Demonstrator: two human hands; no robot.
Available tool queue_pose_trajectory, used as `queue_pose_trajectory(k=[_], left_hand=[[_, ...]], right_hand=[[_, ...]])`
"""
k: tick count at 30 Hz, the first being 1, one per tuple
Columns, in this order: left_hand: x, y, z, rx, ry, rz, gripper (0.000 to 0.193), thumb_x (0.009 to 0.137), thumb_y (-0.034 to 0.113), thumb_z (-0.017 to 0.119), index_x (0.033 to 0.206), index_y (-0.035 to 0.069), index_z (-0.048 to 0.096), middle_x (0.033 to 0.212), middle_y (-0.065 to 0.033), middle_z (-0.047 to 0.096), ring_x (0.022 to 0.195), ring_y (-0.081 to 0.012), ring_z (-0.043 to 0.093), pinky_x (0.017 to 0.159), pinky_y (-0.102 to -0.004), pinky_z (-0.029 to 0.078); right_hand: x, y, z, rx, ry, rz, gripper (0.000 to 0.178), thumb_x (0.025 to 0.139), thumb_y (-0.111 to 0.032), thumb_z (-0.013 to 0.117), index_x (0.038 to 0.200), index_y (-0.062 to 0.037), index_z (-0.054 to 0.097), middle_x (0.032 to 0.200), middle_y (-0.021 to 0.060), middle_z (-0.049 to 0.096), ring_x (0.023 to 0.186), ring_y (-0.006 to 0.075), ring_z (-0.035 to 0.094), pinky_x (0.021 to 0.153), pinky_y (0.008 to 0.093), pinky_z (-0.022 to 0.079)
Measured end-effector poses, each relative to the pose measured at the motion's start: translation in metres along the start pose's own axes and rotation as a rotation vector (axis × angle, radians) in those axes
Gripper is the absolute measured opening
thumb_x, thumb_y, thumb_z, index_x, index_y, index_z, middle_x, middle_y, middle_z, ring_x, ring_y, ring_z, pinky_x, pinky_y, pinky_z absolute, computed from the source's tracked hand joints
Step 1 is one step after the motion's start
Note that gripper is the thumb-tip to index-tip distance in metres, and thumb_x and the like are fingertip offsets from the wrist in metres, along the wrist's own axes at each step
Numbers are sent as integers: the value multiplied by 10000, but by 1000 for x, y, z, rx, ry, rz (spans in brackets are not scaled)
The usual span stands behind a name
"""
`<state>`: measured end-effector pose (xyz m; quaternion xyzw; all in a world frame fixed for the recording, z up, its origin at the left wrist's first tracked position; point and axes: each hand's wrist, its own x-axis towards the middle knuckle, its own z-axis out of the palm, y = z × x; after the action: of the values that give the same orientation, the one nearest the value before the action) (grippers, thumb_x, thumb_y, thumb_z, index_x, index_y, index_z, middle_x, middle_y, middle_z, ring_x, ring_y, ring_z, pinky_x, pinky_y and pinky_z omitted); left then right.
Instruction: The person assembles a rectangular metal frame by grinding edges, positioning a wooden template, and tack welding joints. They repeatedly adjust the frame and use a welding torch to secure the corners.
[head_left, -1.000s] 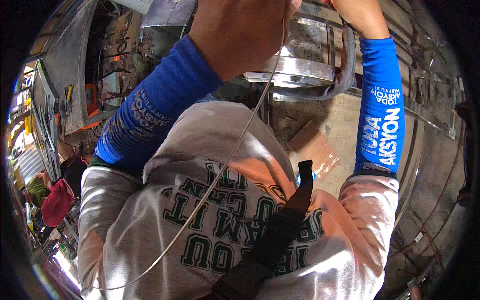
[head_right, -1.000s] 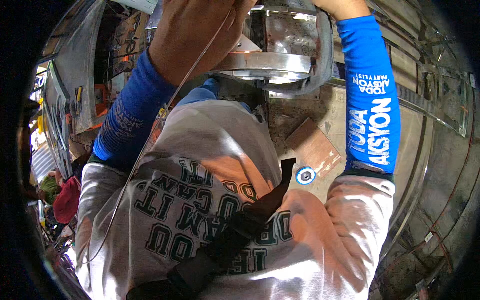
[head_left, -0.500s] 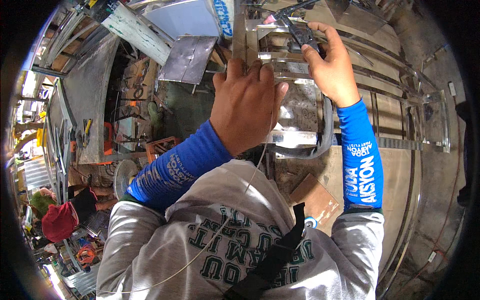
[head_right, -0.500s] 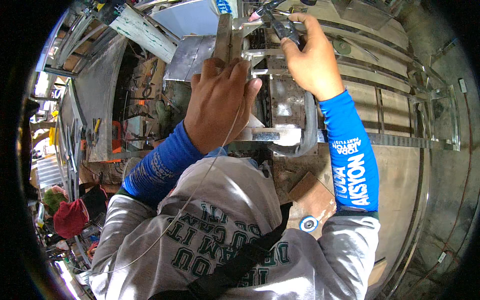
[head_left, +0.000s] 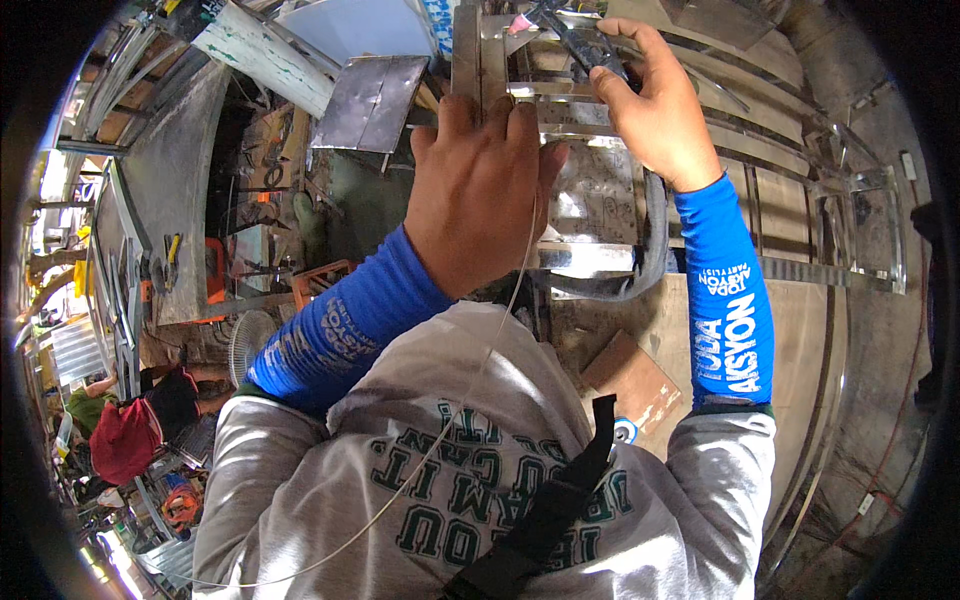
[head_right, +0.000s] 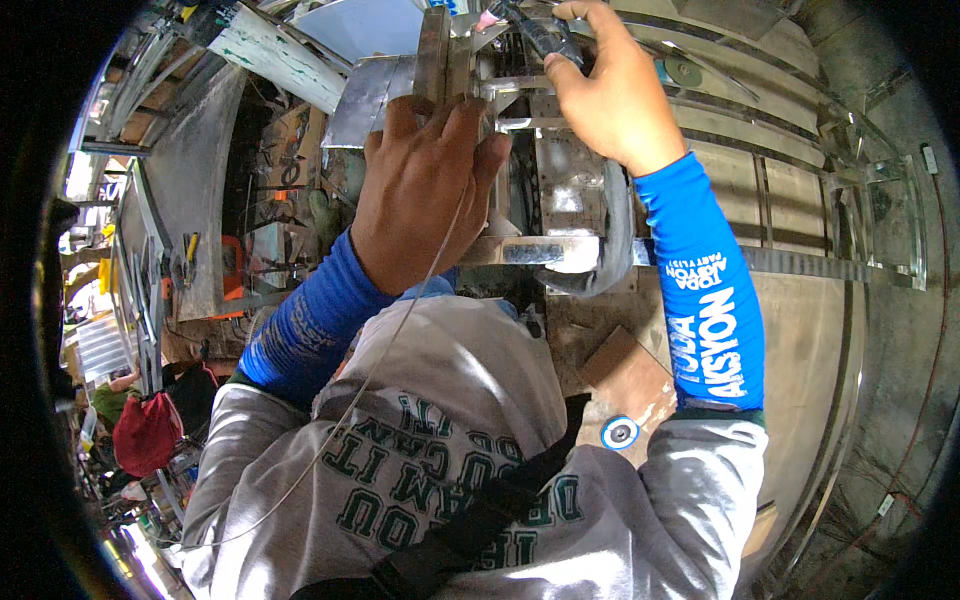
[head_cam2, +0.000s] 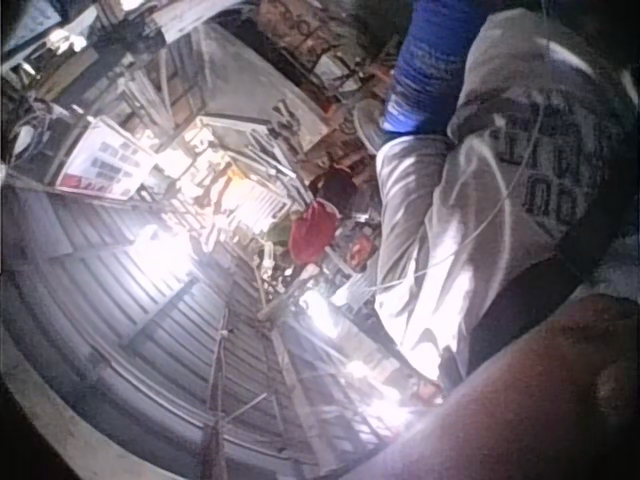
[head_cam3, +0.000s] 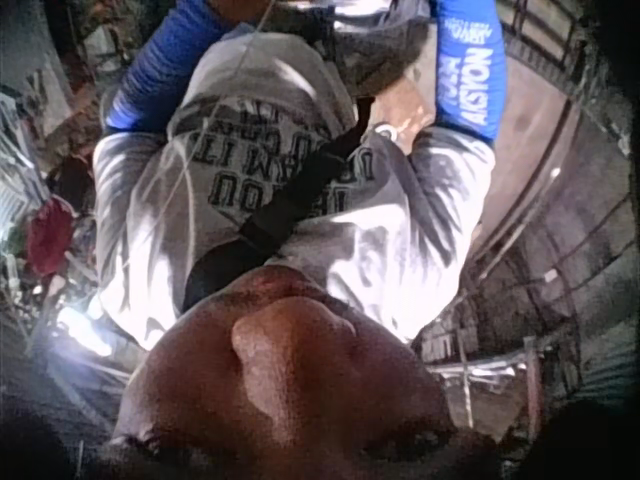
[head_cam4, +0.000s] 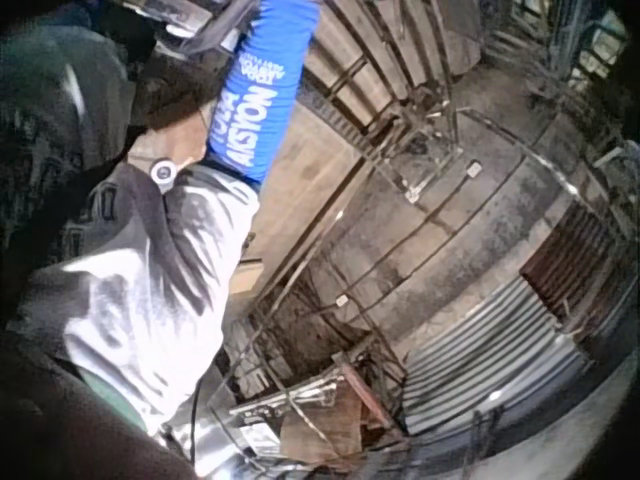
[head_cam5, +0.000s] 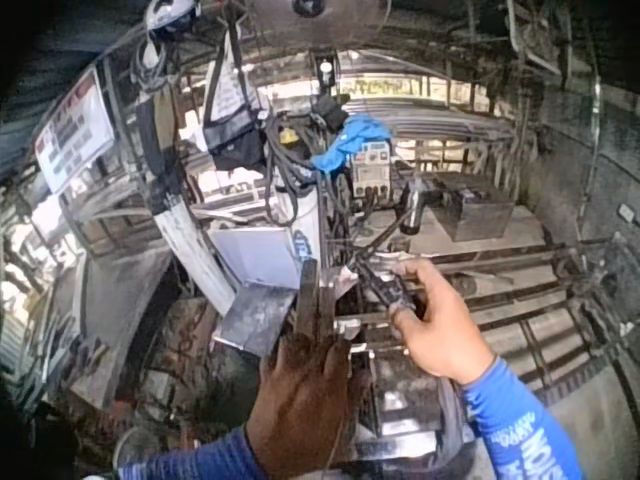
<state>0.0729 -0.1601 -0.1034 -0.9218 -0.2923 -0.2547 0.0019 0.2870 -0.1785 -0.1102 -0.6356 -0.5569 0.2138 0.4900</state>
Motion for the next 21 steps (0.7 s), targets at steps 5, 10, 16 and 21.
queue_pose_trajectory(k=[5, 10, 16, 21], left_hand=[[0, -2, 3, -12, 26, 20, 340, 976, 283, 626, 1102, -31, 605, 981, -189, 679, 961, -389, 575, 699, -567, 453], [0, -1, 4, -4, 31, 29, 319, 972, 277, 632, 1075, -23, 605, 976, -183, 684, 953, -388, 579, 697, -566, 449], [-4, -4, 2, 63, -97, -44, 429, 1021, 369, 579, 1173, -32, 607, 1097, -193, 708, 1035, -395, 632, 843, -572, 507], [-1, 0, -4, -162, 15, 5, 230, 981, 198, 605, 1015, -28, 580, 922, -231, 647, 919, -437, 580, 750, -572, 489]], right_hand=[[0, 2, 1, 0, -2, 17, 447, 985, -77, 668, 1408, -69, 523, 963, 107, 736, 760, 82, 621, 624, 241, 474], [2, 6, -2, -91, 48, -153, 478, 916, 24, 627, 1371, -5, 485, 1064, 131, 689, 671, 128, 628, 580, 274, 522], [2, -21, 5, 57, -11, 184, 443, 943, 24, 592, 1370, -53, 503, 1149, 148, 686, 665, 128, 638, 570, 289, 541], [-7, -20, -1, 28, -1, 85, 375, 958, -10, 613, 1322, -72, 549, 846, 46, 644, 574, 74, 485, 512, 256, 398]])
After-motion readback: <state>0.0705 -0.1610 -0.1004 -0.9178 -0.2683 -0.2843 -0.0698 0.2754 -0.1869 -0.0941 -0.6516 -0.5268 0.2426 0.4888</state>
